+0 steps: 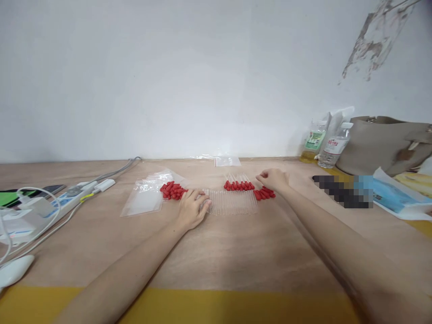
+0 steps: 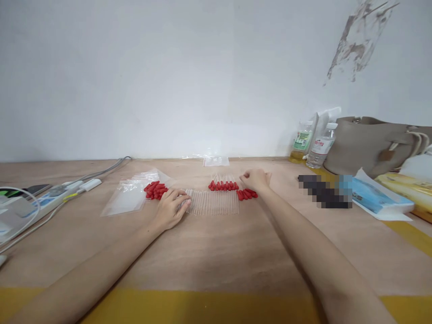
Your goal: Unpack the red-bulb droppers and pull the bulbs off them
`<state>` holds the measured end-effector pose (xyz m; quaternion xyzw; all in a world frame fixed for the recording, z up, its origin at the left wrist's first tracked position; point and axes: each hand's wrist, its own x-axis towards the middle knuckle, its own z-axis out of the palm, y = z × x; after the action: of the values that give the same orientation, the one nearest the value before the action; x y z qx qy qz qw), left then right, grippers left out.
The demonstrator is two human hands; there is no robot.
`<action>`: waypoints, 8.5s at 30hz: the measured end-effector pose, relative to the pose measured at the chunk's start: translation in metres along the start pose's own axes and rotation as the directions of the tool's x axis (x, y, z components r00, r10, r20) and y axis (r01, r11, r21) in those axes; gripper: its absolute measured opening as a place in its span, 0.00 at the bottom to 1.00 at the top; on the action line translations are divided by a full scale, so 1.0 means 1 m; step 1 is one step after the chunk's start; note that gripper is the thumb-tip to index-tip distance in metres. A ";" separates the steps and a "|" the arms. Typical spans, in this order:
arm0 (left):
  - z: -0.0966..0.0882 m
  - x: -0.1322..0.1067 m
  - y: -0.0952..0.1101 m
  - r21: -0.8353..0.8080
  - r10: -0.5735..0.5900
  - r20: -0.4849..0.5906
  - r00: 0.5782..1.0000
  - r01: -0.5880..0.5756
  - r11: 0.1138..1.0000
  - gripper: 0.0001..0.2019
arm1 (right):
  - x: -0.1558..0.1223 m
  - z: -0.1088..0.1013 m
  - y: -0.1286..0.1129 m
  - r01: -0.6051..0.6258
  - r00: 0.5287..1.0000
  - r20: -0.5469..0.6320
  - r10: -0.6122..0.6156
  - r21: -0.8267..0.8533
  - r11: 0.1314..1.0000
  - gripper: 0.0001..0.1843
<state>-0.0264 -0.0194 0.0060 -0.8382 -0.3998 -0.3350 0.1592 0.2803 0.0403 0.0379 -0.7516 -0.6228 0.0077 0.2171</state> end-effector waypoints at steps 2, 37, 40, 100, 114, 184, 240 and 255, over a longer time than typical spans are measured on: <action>0.000 0.000 0.000 0.004 0.005 0.007 1.000 -0.005 1.000 0.11 | 0.008 0.001 -0.015 -0.023 0.998 0.056 0.026 -0.055 0.998 0.12; -0.006 -0.003 0.030 0.042 0.355 0.002 0.935 -0.355 0.934 0.09 | -0.130 0.032 -0.051 0.796 0.564 -0.376 -0.735 0.010 0.605 0.11; -0.007 -0.005 0.032 0.014 0.339 0.069 0.938 -0.341 0.940 0.11 | -0.130 0.029 -0.049 0.818 0.511 -0.405 -0.758 -0.042 0.574 0.10; 0.024 0.005 0.004 -0.022 -0.056 0.004 0.998 0.056 0.998 0.09 | 0.014 0.025 0.055 -0.281 0.954 0.272 0.126 0.665 0.692 0.19; -0.007 0.005 -0.004 -0.160 0.127 0.283 0.951 -0.084 0.984 0.22 | 0.012 0.015 0.046 -0.110 0.994 0.047 0.100 0.439 0.892 0.21; -0.004 -0.008 0.024 -0.163 0.296 0.103 0.950 -0.277 0.947 0.12 | -0.126 0.019 -0.026 0.810 0.377 -0.415 -0.828 -0.285 0.513 0.07; 0.000 0.001 0.009 -0.075 0.092 0.194 0.977 -0.079 0.994 0.15 | 0.022 0.018 -0.015 -0.094 0.991 0.096 0.096 -0.029 0.995 0.10; -0.003 0.002 0.021 0.017 0.195 -0.030 0.980 -0.194 0.981 0.20 | -0.100 0.016 -0.038 0.624 0.748 -0.341 -0.569 0.070 0.778 0.08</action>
<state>-0.0103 -0.0329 0.0095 -0.8667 -0.3156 -0.3284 0.2032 0.2179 -0.0433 0.0104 -0.4815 -0.7866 -0.1211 0.3671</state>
